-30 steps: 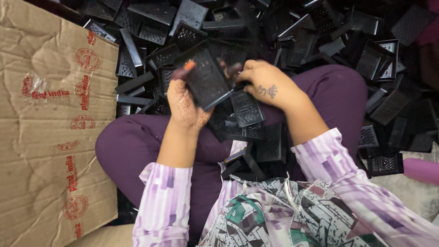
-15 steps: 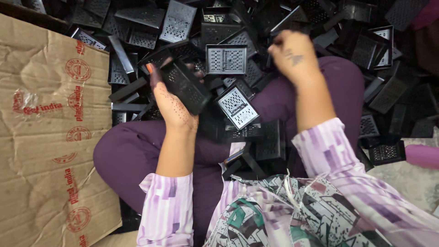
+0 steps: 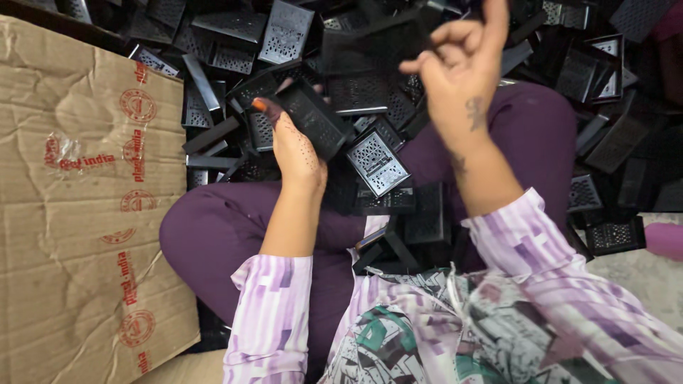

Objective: The person sits on the floor and repeatedly picks up small black plastic components from a large pile. They align and press the parts together by hand, then place the assembled units back into the pile. The process is repeated continuously with no tools used.

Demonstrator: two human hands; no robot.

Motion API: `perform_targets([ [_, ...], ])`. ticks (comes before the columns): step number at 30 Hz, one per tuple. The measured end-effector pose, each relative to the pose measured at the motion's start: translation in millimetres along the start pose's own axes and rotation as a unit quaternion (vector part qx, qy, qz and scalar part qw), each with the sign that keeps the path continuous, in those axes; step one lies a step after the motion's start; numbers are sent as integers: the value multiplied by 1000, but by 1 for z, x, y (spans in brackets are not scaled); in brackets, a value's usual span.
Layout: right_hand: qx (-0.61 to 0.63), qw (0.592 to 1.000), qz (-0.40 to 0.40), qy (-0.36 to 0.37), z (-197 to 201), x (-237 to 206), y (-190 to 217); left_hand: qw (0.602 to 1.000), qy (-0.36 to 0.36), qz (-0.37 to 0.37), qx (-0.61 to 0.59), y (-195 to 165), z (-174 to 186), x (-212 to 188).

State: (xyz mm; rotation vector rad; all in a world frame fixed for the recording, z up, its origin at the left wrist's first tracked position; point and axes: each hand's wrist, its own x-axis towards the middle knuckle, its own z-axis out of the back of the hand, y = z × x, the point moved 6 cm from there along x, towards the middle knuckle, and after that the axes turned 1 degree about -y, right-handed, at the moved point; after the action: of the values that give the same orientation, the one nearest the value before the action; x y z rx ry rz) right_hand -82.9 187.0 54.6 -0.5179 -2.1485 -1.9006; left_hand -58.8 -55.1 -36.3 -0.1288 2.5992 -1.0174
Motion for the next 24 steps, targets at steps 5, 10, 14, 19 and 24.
perform_targets([
  [5, 98, 975, -124, 159, -54, -21, 0, 998, 5, 64, 3, 1, -5, -6],
  [10, -81, 974, -100, 184, -49, -6, 3, 972, 150, 177, 41, 12, -23, -27],
  [14, -251, 927, 68, 271, -49, -8, 20, 954, 126, 270, 20, 23, -33, -39],
  [19, -210, 925, 26, 316, -63, -15, 21, 957, 104, 269, -17, 17, -39, -42],
  [24, -156, 905, 19, 395, -66, -13, 39, 963, 141, 223, -48, 13, -35, -36],
])
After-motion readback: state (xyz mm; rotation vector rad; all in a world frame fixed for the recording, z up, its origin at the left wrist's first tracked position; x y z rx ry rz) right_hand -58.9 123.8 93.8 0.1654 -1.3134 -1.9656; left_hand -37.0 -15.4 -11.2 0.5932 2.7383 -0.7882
